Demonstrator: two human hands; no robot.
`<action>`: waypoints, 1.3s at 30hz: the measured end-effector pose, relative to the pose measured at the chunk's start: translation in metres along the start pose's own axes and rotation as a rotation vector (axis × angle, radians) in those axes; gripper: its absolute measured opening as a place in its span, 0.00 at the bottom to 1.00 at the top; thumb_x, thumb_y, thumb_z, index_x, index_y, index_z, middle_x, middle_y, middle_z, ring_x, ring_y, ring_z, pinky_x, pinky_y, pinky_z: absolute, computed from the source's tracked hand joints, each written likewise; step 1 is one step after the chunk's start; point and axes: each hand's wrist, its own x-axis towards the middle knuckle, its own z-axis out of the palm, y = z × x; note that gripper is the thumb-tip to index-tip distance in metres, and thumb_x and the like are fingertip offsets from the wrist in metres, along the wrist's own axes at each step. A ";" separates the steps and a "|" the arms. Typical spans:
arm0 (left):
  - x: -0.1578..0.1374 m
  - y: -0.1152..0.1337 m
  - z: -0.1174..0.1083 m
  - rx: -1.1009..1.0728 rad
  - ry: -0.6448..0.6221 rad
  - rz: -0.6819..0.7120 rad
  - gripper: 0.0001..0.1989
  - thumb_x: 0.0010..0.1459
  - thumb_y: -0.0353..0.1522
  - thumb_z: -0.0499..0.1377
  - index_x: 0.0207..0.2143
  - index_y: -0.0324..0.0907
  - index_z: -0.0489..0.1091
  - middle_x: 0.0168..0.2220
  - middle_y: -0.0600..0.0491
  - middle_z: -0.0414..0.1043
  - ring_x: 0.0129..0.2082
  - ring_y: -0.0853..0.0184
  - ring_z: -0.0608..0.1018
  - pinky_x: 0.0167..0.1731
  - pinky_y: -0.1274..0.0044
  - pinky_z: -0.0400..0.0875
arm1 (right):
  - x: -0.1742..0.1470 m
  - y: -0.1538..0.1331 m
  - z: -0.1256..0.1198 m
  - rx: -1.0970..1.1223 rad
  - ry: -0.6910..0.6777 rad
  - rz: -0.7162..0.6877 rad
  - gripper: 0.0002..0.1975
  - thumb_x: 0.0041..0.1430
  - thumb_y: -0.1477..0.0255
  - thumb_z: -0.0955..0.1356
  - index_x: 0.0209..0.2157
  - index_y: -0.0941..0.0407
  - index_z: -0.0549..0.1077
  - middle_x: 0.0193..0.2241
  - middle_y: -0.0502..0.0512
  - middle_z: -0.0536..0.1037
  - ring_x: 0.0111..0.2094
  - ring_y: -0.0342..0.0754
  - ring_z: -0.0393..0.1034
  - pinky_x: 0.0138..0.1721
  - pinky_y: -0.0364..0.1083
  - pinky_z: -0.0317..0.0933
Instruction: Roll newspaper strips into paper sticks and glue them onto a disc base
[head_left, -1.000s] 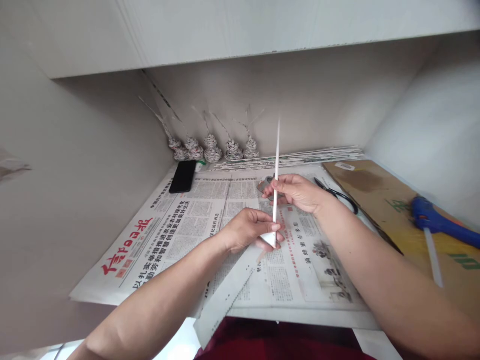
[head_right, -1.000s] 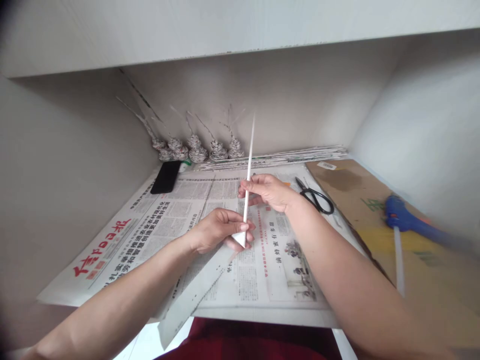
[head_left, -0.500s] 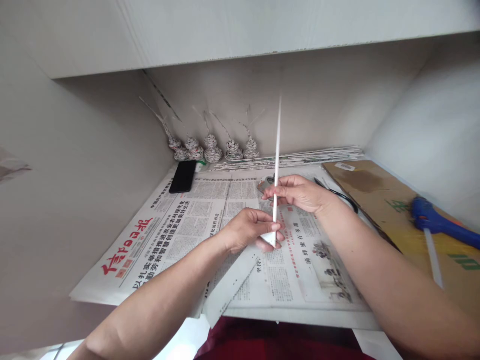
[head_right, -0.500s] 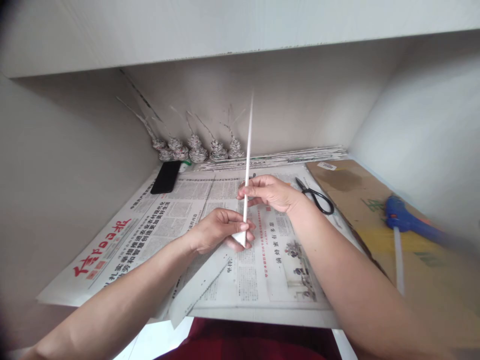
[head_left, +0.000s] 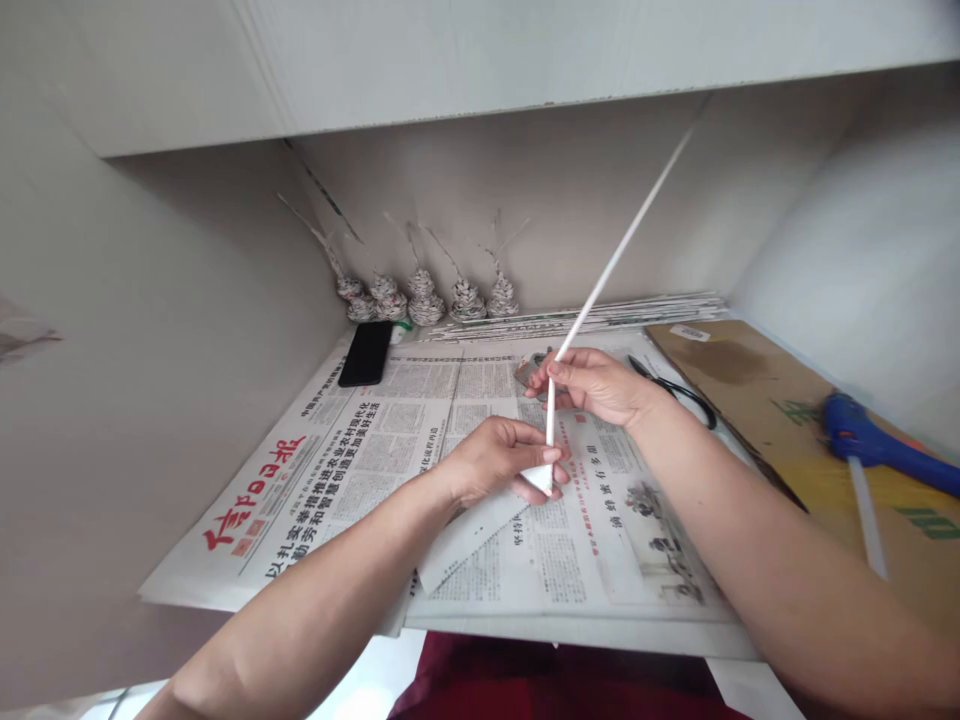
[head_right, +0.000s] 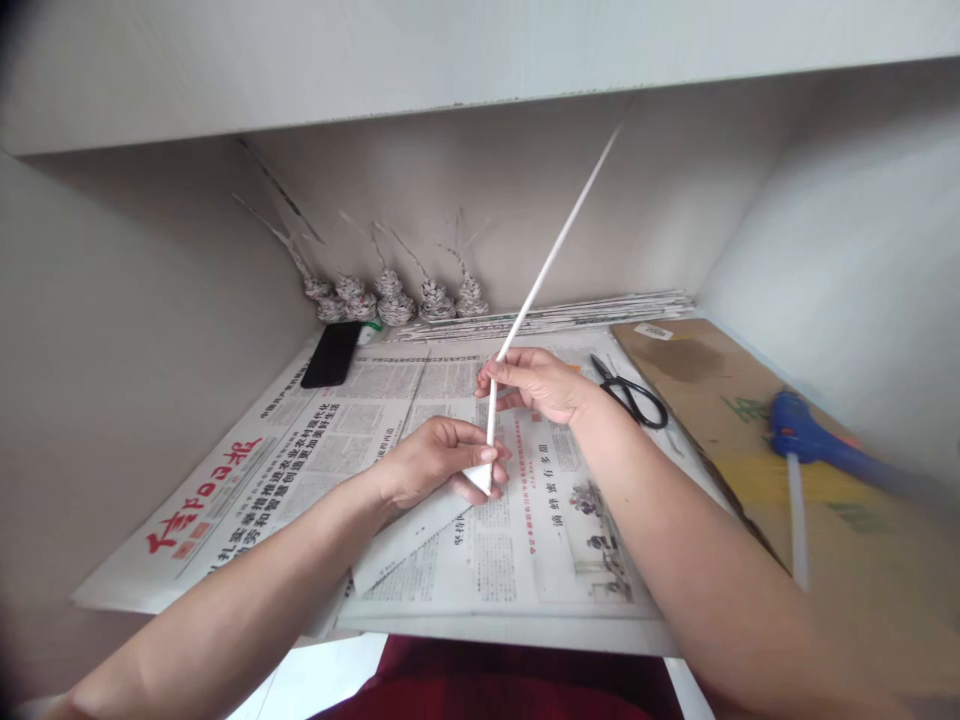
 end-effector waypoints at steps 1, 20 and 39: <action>0.000 0.000 0.000 0.003 0.001 -0.005 0.15 0.52 0.38 0.64 0.39 0.37 0.74 0.33 0.47 0.76 0.30 0.65 0.79 0.28 0.74 0.74 | 0.000 0.000 0.000 -0.012 0.007 0.005 0.11 0.50 0.64 0.74 0.30 0.58 0.76 0.32 0.55 0.78 0.38 0.50 0.73 0.37 0.48 0.67; -0.002 0.000 -0.002 0.051 -0.095 -0.026 0.18 0.50 0.41 0.64 0.38 0.37 0.75 0.33 0.47 0.76 0.29 0.67 0.78 0.28 0.75 0.73 | -0.008 -0.008 -0.011 -0.125 -0.058 0.053 0.16 0.55 0.60 0.70 0.39 0.57 0.78 0.36 0.58 0.77 0.38 0.48 0.72 0.29 0.41 0.65; 0.004 -0.007 -0.007 0.098 -0.039 -0.044 0.18 0.47 0.41 0.66 0.36 0.37 0.74 0.32 0.48 0.76 0.29 0.68 0.77 0.28 0.75 0.73 | -0.008 -0.015 -0.016 -0.379 0.056 0.067 0.16 0.51 0.59 0.72 0.31 0.59 0.79 0.20 0.50 0.70 0.17 0.36 0.55 0.15 0.40 0.43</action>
